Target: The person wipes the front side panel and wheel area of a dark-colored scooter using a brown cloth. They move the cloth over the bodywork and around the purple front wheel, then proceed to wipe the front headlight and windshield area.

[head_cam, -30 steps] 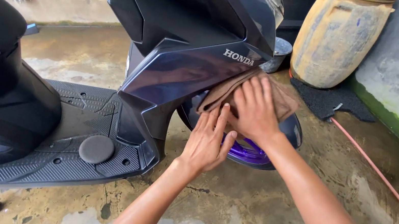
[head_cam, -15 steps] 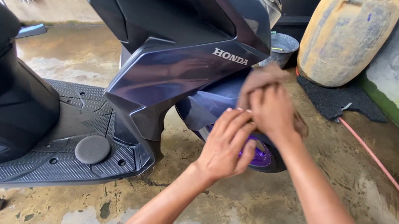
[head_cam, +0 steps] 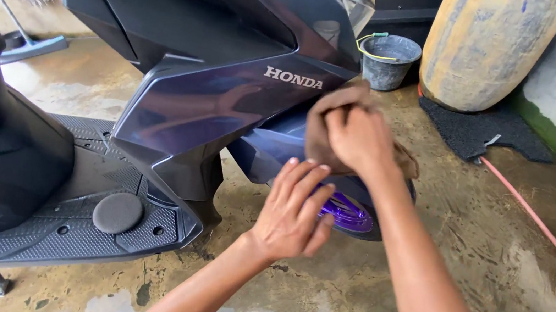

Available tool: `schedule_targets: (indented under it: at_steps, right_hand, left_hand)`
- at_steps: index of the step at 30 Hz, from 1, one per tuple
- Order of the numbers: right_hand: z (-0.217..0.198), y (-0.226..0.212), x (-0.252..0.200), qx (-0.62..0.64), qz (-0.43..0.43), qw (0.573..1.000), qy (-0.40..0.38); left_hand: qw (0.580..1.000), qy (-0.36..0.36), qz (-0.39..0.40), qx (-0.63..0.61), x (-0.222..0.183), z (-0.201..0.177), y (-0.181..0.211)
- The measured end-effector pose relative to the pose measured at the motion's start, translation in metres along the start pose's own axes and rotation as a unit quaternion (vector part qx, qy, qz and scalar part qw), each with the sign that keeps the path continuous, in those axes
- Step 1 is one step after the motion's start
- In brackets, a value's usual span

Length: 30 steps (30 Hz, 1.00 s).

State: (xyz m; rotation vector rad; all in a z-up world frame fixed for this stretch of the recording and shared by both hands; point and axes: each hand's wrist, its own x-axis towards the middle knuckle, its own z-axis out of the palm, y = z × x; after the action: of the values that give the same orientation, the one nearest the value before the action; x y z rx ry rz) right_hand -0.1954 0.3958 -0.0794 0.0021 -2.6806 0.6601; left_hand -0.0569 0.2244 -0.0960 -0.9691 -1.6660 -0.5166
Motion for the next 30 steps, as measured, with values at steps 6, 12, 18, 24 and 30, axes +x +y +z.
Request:
schedule_targets:
  at_steps: [6, 12, 18, 24, 30]
  right_hand:
    - [-0.006, -0.059, -0.070, -0.165, -0.185, 0.940, 0.233]
    - [-0.031, -0.013, -0.074, -0.078, -0.413, 0.888, 0.185]
    - [-0.041, -0.002, -0.045, 0.042, -0.255, 0.965, 0.040]
    - [-0.025, 0.006, 0.009, 0.082, -0.129, 0.987, -0.048]
    - [-0.025, -0.008, -0.057, 0.048, -0.273, 0.946, 0.168]
  left_hand:
    - [0.996, -0.074, -0.039, -0.001, 0.023, 0.011, -0.005]
    - [0.968, -0.153, -0.130, 0.151, -0.017, 0.007, -0.023]
    - [0.919, -0.177, -0.230, 0.265, -0.015, 0.034, -0.034]
    - [0.981, -0.079, -0.122, 0.131, 0.026, 0.021, -0.014]
    - [0.957, -0.086, -0.160, 0.225, -0.010, 0.013, -0.022]
